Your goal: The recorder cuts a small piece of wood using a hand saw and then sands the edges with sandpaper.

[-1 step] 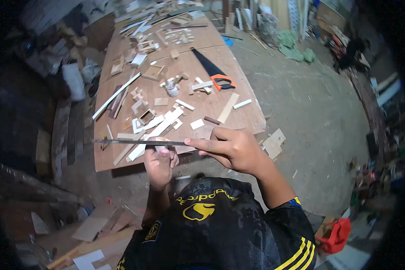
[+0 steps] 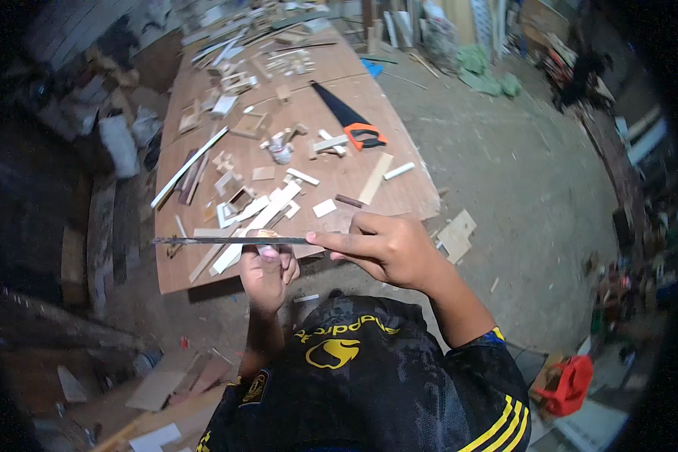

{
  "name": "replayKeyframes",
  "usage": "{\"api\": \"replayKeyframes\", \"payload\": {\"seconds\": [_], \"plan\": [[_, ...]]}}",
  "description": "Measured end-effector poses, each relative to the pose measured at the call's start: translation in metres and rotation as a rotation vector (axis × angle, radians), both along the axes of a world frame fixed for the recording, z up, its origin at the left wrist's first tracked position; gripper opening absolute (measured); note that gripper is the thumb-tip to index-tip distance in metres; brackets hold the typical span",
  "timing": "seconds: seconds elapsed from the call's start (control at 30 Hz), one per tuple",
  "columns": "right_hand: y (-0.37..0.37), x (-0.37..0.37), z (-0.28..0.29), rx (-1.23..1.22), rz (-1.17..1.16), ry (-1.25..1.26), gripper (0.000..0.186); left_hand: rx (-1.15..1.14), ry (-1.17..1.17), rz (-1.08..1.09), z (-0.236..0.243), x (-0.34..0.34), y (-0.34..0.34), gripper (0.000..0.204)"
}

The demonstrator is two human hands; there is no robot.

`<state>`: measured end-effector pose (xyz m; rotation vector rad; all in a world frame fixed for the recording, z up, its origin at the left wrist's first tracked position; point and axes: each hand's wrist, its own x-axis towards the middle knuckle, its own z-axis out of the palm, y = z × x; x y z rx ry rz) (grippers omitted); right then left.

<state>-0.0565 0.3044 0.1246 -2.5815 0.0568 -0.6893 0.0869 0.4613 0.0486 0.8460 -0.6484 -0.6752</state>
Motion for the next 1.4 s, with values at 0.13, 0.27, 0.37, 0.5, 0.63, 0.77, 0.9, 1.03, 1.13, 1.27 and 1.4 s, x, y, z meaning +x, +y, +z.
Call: {"api": "replayKeyframes", "payload": {"seconds": [0.13,0.27,0.37,0.5,0.63,0.77,0.9,1.03,1.13,1.27,1.4], "plan": [[-0.01,-0.051,-0.005,0.038,-0.063,-0.081,0.035,-0.015,0.049,-0.235,0.009,-0.037,-0.03,0.043],[-0.021,-0.109,-0.01,0.065,-0.272,-0.093,0.042,-0.063,0.178,-0.462,0.016,-0.084,-0.07,0.043],[-0.018,-0.147,-0.004,0.619,-0.392,-0.222,0.04,-0.004,0.227,-0.631,0.022,-0.122,-0.089,0.042],[-0.024,-0.187,0.002,0.643,-0.477,-0.219,0.028,0.103,0.263,-0.761,0.026,-0.173,-0.102,0.04],[-0.038,-0.226,-0.021,0.539,-0.469,-0.335,0.018,0.208,0.22,-0.778,0.025,-0.224,-0.118,0.044],[-0.046,-0.266,-0.034,0.454,-0.511,-0.266,0.019,0.345,0.189,-0.854,0.014,-0.25,-0.126,0.045],[-0.048,-0.296,-0.047,0.441,-0.517,-0.314,0.021,0.461,0.266,-0.943,0.004,-0.272,-0.13,0.038],[-0.042,-0.315,-0.061,0.562,-0.574,-0.295,0.021,0.473,0.21,-1.014,-0.005,-0.287,-0.131,0.03],[-0.042,-0.319,-0.081,0.628,-0.62,-0.419,0.018,0.522,-0.001,-0.887,-0.009,-0.285,-0.128,0.036],[-0.038,-0.347,-0.111,0.882,-0.789,-0.418,0.017,0.497,-0.149,-0.654,-0.019,-0.265,-0.118,0.028],[-0.037,-0.366,-0.114,0.969,-0.784,-0.251,0.013,0.557,-0.178,-0.419,-0.023,-0.231,-0.093,0.027]]}}
